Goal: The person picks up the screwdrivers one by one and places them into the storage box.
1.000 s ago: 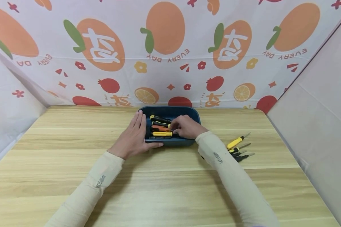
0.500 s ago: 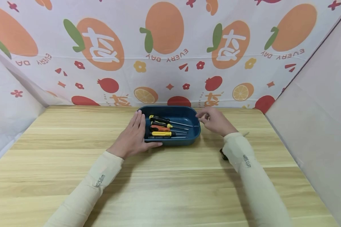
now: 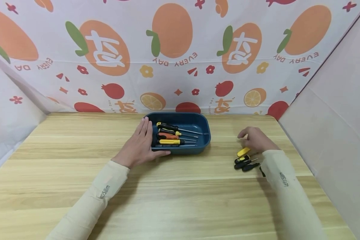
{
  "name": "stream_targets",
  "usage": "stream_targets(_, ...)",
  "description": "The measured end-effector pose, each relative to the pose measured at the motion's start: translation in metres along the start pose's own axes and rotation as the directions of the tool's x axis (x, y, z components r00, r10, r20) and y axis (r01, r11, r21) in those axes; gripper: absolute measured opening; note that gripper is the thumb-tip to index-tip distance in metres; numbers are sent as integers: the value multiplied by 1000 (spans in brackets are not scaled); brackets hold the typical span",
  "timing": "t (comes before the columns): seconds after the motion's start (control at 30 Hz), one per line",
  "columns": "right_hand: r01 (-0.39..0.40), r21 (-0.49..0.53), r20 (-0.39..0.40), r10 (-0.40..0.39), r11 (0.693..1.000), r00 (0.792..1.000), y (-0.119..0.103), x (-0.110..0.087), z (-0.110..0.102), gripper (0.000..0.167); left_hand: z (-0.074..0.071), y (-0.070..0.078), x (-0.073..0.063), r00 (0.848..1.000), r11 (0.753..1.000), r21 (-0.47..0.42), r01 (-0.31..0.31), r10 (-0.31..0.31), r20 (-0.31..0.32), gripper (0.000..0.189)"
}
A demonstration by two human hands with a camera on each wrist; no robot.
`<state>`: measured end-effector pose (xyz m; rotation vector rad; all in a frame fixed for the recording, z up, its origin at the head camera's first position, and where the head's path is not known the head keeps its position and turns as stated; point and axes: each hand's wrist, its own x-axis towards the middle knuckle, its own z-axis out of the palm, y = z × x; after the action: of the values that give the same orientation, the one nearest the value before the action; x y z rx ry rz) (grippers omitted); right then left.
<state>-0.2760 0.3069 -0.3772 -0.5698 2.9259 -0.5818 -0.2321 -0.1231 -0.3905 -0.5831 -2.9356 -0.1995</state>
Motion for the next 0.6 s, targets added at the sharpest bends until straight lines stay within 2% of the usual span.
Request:
stream_targets(0.37, -37, 19, 110, 35, 999, 993, 12, -17, 0, 29, 1, -2, -4, 1000, 1000, 7, -10, 10, -8, 130)
stream_targets(0.47, -24, -12, 101, 25, 1000, 995, 16, -20, 3, 30, 3, -2, -4, 1000, 1000, -4, -11, 11, -9, 130)
stream_targets(0.6, -1, -36, 47, 2, 999, 999, 22, -23, 8, 32, 4, -1, -4, 1000, 1000, -8, -10, 10, -11, 131)
